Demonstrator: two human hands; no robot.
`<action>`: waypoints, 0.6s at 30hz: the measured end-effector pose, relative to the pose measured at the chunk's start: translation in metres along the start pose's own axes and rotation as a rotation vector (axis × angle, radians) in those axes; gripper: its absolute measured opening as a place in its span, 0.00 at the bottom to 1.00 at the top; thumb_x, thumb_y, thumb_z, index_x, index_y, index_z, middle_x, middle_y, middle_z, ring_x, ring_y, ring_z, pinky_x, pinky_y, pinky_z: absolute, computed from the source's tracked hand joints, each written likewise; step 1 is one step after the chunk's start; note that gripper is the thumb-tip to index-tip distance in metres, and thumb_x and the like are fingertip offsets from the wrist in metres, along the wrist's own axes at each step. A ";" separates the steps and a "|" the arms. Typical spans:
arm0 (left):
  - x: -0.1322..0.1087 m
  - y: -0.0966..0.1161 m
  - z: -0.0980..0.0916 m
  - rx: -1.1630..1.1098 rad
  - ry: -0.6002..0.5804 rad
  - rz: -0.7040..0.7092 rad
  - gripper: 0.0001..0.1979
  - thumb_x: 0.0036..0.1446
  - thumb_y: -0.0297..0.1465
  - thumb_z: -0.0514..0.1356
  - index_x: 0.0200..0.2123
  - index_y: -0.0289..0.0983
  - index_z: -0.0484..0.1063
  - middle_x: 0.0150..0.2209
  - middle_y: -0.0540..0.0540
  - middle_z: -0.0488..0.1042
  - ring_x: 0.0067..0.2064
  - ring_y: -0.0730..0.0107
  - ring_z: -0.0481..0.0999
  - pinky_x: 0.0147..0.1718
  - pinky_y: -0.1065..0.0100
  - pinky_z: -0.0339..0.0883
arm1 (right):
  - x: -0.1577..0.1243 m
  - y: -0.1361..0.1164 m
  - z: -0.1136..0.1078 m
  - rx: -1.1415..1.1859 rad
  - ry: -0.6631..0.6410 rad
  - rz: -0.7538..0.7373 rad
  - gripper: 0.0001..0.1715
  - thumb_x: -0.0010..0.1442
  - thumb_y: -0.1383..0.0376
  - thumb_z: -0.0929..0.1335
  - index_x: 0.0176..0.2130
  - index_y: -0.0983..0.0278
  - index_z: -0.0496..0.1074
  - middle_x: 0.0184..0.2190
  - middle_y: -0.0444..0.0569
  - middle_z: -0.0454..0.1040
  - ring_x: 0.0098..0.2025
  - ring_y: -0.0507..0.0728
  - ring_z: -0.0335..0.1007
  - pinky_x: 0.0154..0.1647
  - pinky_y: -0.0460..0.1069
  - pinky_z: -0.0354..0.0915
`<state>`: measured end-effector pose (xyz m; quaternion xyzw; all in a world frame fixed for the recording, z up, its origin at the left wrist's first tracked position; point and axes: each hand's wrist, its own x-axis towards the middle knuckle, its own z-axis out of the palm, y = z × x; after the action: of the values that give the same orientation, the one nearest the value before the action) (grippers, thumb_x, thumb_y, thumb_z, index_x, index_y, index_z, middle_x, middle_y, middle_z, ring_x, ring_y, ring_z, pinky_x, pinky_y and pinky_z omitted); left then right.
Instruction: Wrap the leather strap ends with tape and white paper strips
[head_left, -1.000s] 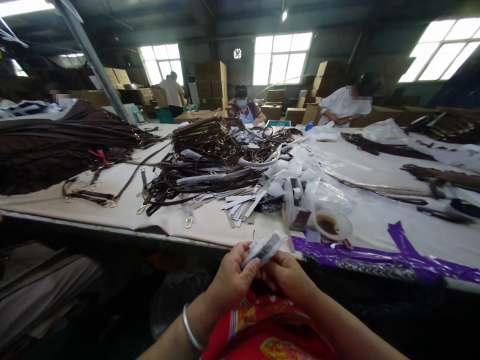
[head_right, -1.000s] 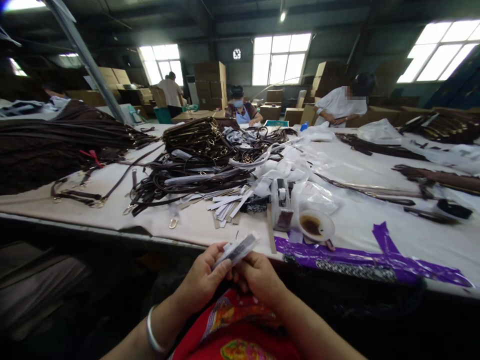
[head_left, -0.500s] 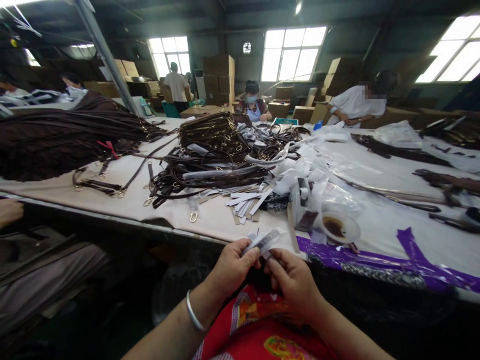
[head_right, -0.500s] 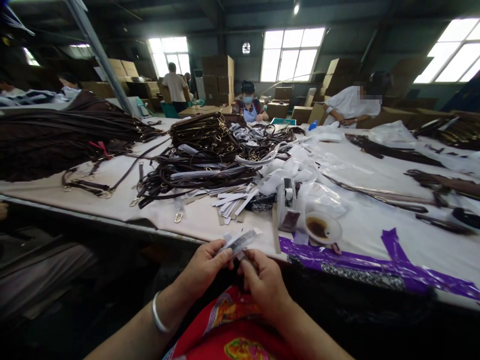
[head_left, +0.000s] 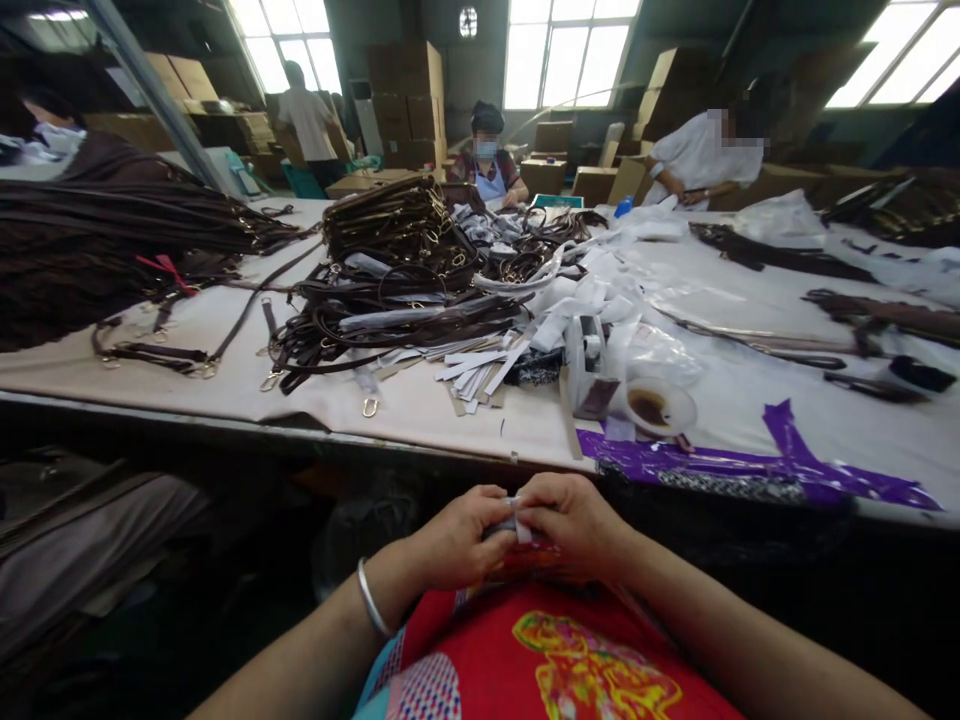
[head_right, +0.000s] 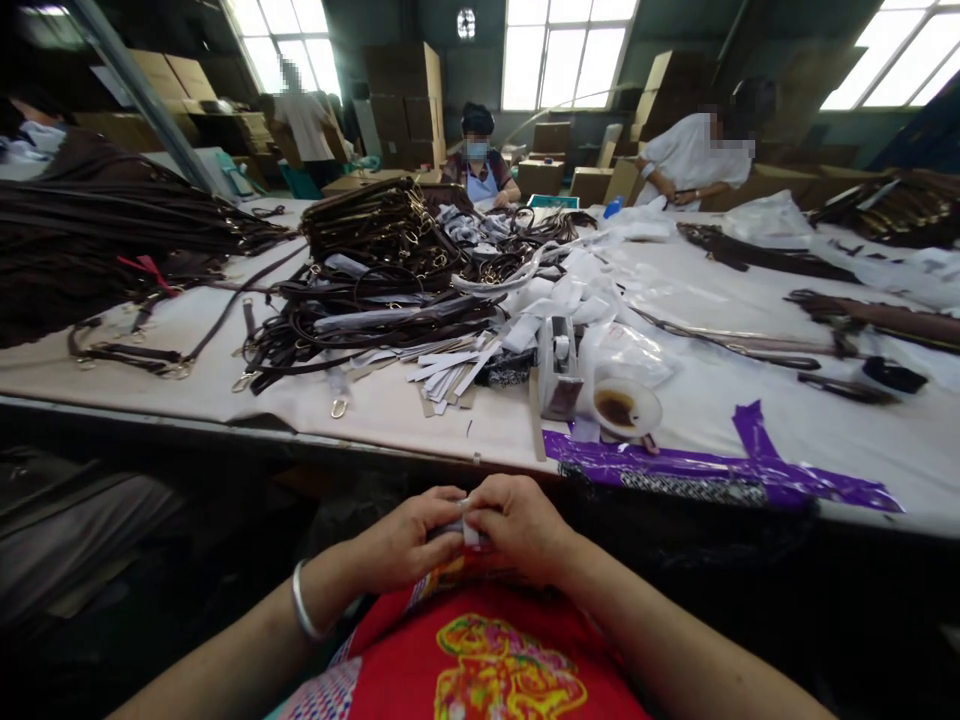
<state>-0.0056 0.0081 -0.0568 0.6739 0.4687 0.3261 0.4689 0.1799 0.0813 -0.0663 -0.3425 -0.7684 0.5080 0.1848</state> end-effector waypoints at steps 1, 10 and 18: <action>-0.004 -0.003 0.002 -0.007 -0.029 -0.033 0.12 0.59 0.33 0.58 0.41 0.39 0.81 0.41 0.43 0.78 0.43 0.58 0.74 0.46 0.65 0.65 | -0.003 0.005 0.005 0.027 0.013 0.067 0.07 0.54 0.68 0.69 0.29 0.62 0.79 0.28 0.46 0.77 0.32 0.55 0.72 0.36 0.49 0.66; -0.012 -0.012 0.027 0.089 0.055 -0.212 0.13 0.59 0.34 0.58 0.28 0.36 0.79 0.29 0.46 0.76 0.33 0.64 0.72 0.35 0.67 0.63 | -0.010 0.011 0.008 0.089 -0.100 0.166 0.10 0.53 0.67 0.69 0.37 0.63 0.79 0.30 0.44 0.80 0.32 0.55 0.73 0.34 0.47 0.67; -0.019 -0.019 0.044 0.141 -0.017 -0.253 0.08 0.53 0.31 0.60 0.30 0.38 0.80 0.36 0.43 0.78 0.41 0.59 0.74 0.42 0.65 0.65 | -0.011 0.003 -0.006 -0.347 -0.393 0.029 0.07 0.50 0.67 0.69 0.28 0.61 0.80 0.22 0.42 0.76 0.23 0.50 0.67 0.23 0.44 0.55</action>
<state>0.0204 -0.0221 -0.0898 0.6435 0.5675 0.2253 0.4617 0.1921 0.0782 -0.0660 -0.2748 -0.8601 0.4281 -0.0370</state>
